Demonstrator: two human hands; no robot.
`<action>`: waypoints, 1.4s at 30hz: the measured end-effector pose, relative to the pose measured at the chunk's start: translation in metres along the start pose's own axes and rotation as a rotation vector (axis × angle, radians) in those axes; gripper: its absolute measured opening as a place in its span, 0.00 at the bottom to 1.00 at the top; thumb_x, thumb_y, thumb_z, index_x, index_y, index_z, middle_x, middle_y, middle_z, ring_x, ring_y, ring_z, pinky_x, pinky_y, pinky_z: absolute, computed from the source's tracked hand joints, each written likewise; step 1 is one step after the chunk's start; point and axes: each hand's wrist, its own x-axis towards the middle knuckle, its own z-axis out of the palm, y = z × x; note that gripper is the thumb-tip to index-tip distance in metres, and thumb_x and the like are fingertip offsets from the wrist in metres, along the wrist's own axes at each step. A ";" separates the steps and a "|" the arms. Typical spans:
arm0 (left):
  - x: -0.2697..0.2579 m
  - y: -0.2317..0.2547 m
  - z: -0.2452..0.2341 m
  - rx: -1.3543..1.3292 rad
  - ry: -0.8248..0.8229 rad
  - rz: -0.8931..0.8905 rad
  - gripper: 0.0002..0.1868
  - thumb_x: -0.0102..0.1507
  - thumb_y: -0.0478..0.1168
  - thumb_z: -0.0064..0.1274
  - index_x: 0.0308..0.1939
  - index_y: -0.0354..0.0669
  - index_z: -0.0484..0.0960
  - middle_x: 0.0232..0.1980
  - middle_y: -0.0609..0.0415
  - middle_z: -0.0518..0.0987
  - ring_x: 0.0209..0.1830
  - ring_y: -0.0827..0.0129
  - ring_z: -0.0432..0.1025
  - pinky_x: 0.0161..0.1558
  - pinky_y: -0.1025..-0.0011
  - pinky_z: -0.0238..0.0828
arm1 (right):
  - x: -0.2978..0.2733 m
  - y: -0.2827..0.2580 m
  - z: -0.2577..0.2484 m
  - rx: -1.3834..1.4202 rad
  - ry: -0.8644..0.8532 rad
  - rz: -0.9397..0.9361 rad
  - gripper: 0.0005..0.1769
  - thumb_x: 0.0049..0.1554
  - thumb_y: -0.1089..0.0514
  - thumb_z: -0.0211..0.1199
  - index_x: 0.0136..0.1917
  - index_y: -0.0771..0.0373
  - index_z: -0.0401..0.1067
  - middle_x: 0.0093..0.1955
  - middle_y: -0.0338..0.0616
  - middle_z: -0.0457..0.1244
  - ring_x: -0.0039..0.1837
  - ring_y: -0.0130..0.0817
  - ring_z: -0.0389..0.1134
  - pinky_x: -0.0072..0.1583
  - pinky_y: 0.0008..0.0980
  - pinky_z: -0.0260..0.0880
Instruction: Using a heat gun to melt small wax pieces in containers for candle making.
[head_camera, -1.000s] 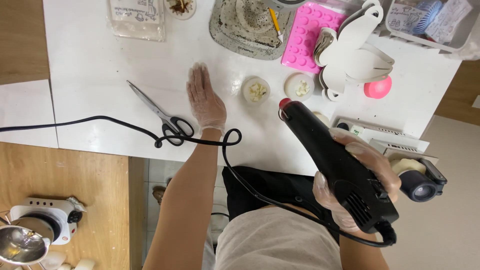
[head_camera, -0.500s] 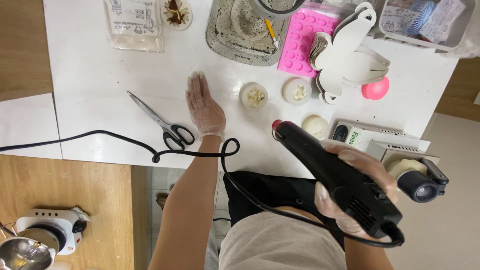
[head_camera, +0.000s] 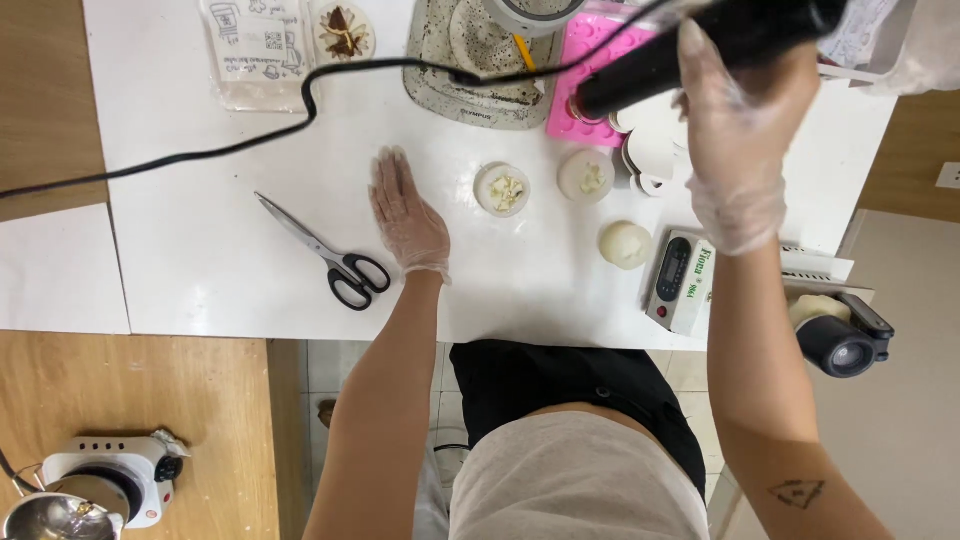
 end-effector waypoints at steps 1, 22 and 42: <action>0.000 0.000 -0.001 0.006 -0.007 0.001 0.38 0.69 0.34 0.37 0.83 0.43 0.44 0.86 0.54 0.43 0.87 0.62 0.36 0.84 0.60 0.31 | 0.007 0.014 0.000 -0.038 -0.053 -0.042 0.16 0.68 0.55 0.70 0.61 0.65 0.68 0.47 0.40 0.67 0.39 0.23 0.65 0.41 0.23 0.69; 0.001 -0.002 0.001 -0.017 0.019 0.009 0.39 0.69 0.33 0.37 0.83 0.44 0.43 0.86 0.53 0.43 0.87 0.62 0.37 0.84 0.59 0.31 | 0.030 0.073 0.053 -0.041 -0.246 0.251 0.14 0.66 0.54 0.66 0.57 0.64 0.67 0.41 0.37 0.66 0.34 0.21 0.63 0.35 0.24 0.64; 0.002 0.000 -0.004 -0.032 -0.012 -0.005 0.39 0.67 0.31 0.38 0.82 0.42 0.45 0.85 0.51 0.45 0.85 0.58 0.40 0.83 0.57 0.33 | 0.023 0.089 0.038 -0.059 -0.216 0.252 0.16 0.65 0.53 0.68 0.55 0.65 0.67 0.41 0.38 0.65 0.35 0.22 0.63 0.35 0.24 0.63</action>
